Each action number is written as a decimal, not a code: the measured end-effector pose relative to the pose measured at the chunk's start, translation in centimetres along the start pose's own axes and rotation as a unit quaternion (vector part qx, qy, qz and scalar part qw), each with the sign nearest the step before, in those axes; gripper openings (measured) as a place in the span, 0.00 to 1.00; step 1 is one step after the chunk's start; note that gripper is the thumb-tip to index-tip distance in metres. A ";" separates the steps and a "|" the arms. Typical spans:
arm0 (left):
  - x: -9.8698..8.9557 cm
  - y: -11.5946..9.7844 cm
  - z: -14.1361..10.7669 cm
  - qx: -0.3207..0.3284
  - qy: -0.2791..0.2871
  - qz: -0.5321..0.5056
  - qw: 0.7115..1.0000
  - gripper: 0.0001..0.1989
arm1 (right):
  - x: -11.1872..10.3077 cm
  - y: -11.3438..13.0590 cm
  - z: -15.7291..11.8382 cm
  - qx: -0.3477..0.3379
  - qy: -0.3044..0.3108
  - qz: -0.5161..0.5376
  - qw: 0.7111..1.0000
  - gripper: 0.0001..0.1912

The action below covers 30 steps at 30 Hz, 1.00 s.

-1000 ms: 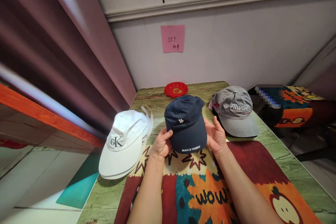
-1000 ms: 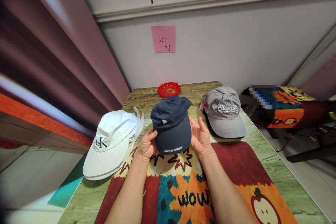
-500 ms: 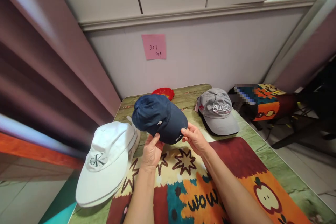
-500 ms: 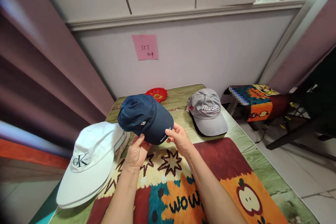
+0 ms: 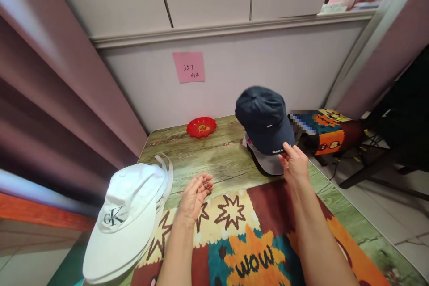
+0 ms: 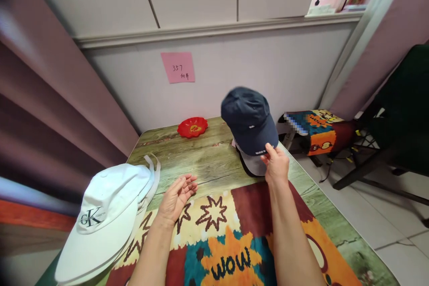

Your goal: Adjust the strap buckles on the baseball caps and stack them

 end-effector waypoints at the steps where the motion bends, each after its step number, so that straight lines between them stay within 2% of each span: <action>1: 0.0 0.0 0.0 0.000 -0.001 -0.003 1.000 0.06 | -0.8 -0.3 0.7 0.015 -0.038 -0.030 0.999 0.12; 3: -0.1 0.0 0.1 -0.001 -0.007 -0.007 1.000 0.06 | -1.9 -0.8 1.5 0.041 -0.086 -0.069 0.993 0.14; 6: -0.1 0.0 0.1 -0.002 -0.013 -0.007 1.000 0.05 | -2.5 -1.5 1.9 0.037 -0.105 -0.079 0.991 0.26; 8: -0.1 0.0 0.2 -0.003 -0.016 -0.006 1.000 0.05 | -2.5 -1.9 2.0 0.022 -0.098 -0.095 0.990 0.30; 14: -0.1 0.0 0.4 -0.004 -0.025 -0.008 1.000 0.05 | -3.4 -2.5 2.7 -0.025 -0.051 -0.201 0.978 0.34; 17: -0.2 0.0 0.5 -0.004 -0.026 -0.009 1.000 0.05 | -4.2 -2.1 3.1 -0.041 -0.043 -0.232 0.971 0.38; 19: -0.2 0.1 0.6 -0.002 -0.025 -0.009 1.000 0.05 | -4.6 -1.6 3.2 -0.042 -0.014 -0.286 0.957 0.40; 21: -0.3 0.2 0.7 -0.001 -0.025 -0.008 1.000 0.05 | -4.8 -0.7 3.2 -0.036 0.048 -0.401 0.914 0.38; 24: -0.2 0.2 0.6 -0.003 -0.028 -0.011 1.000 0.05 | -4.8 0.7 2.9 -0.055 0.113 -0.611 0.782 0.32; 25: -0.2 0.2 0.6 -0.003 -0.030 -0.013 0.999 0.05 | -4.7 1.0 2.8 -0.075 0.115 -0.654 0.744 0.32; 26: -0.1 0.2 0.6 -0.003 -0.031 -0.015 0.999 0.06 | -4.5 1.2 2.6 -0.099 0.112 -0.679 0.719 0.33; 27: -0.1 0.2 0.6 -0.003 -0.033 -0.017 0.999 0.06 | -4.2 1.3 2.4 -0.123 0.108 -0.685 0.710 0.36; 28: 0.0 0.2 0.6 -0.002 -0.034 -0.018 0.999 0.06 | -3.8 1.2 2.2 -0.144 0.106 -0.678 0.713 0.41; 30: 0.0 0.2 0.6 -0.002 -0.033 -0.020 0.999 0.06 | -3.1 0.5 1.6 -0.167 0.106 -0.652 0.732 0.52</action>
Point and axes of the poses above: each hand's wrist, its own z-axis towards the middle knuckle, its own x-axis out of the palm, y = z × x, the point moved 1 cm from there along z, towards the middle knuckle, and after that the axes turned 14 degrees about -x, right-handed, at the moved point
